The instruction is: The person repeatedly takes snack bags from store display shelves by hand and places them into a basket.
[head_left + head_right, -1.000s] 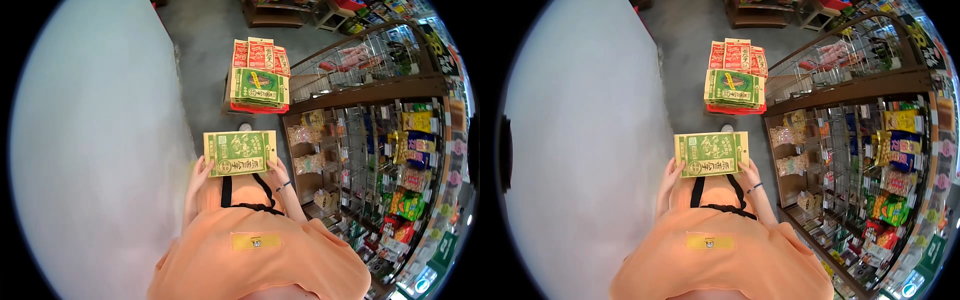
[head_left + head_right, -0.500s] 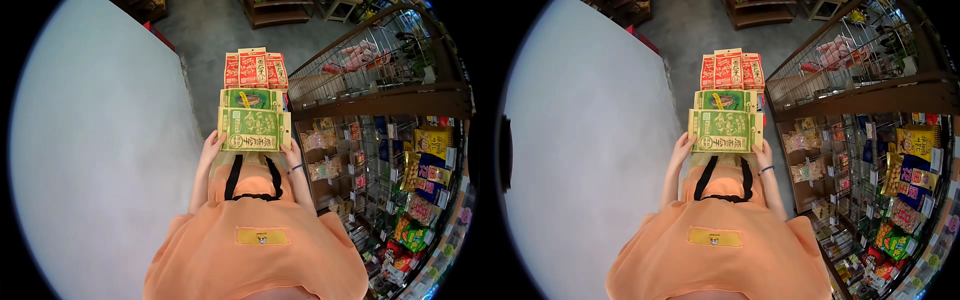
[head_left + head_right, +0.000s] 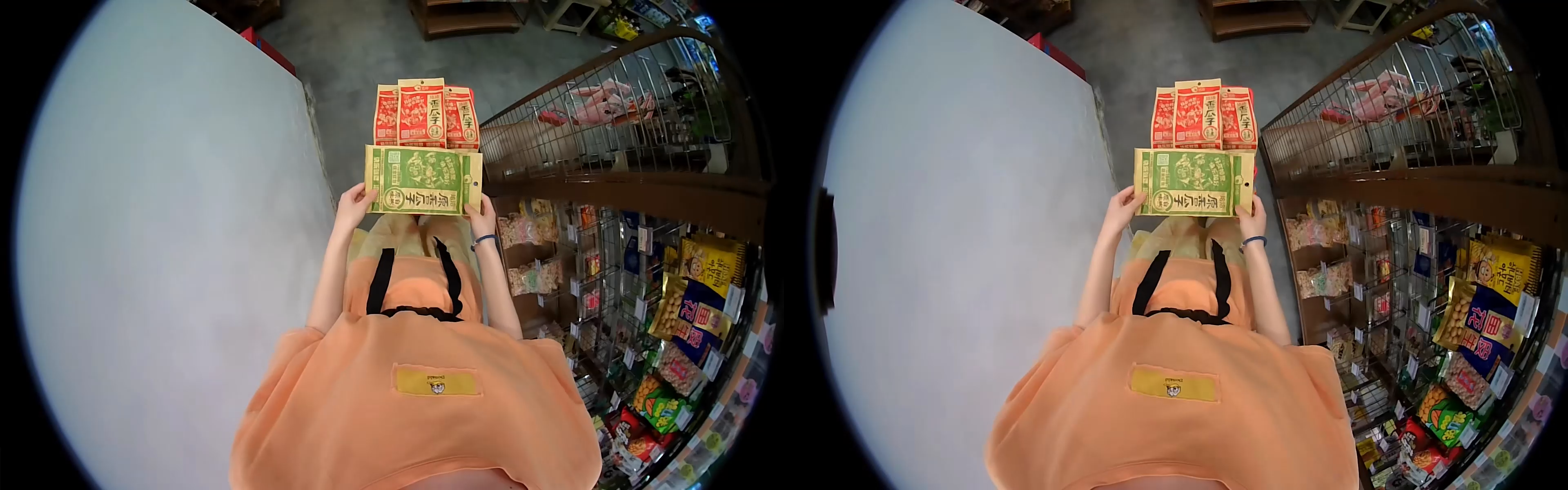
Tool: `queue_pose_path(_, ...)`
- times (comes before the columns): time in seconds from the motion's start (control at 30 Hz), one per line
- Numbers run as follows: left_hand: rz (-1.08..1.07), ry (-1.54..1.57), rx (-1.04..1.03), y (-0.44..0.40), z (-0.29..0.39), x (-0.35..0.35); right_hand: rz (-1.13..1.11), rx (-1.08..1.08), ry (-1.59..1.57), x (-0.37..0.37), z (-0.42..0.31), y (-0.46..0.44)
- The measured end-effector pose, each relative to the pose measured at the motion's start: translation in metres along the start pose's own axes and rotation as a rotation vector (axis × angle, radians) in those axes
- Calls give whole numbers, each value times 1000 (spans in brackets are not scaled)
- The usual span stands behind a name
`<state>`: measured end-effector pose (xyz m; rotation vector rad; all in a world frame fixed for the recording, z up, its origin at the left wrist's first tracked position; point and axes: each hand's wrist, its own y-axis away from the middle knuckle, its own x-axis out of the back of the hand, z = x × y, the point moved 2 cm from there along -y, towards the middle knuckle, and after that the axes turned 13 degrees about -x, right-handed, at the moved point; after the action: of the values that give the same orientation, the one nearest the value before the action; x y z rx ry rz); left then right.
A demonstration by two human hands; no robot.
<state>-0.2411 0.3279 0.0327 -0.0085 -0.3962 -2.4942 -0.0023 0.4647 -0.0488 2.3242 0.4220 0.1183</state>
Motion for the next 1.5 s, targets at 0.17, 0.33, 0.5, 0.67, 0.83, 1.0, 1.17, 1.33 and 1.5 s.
queue_pose_path(0.17, 6, -52, 7, -17, -25, 9, 67, 94, -11, -12, 10, -14)
queue_pose_path(0.33, 58, -51, 27, -20, -27, 11, 81, -2, 24, -18, -2, -11)
queue_pose_path(0.5, 19, -120, 20, -25, -62, 17, 138, 8, 124, -15, 16, -22)
queue_pose_path(0.67, 16, -199, -19, -20, -89, 15, 144, 41, 173, -10, 32, -28)
queue_pose_path(0.83, 5, -100, -49, -19, -89, 15, 122, -57, 176, -12, 14, -14)
queue_pose_path(1.0, 20, -105, -76, -28, -88, 16, 119, -65, 164, -15, 11, -20)
queue_pose_path(1.17, -10, -145, -60, -33, -93, 15, 144, -89, 143, -10, 20, -27)
queue_pose_path(1.33, 16, -272, -19, -31, -98, 20, 158, -90, 105, -6, 24, -25)
queue_pose_path(1.5, -59, -302, -15, -27, -86, 22, 152, -77, 141, -4, 27, -24)
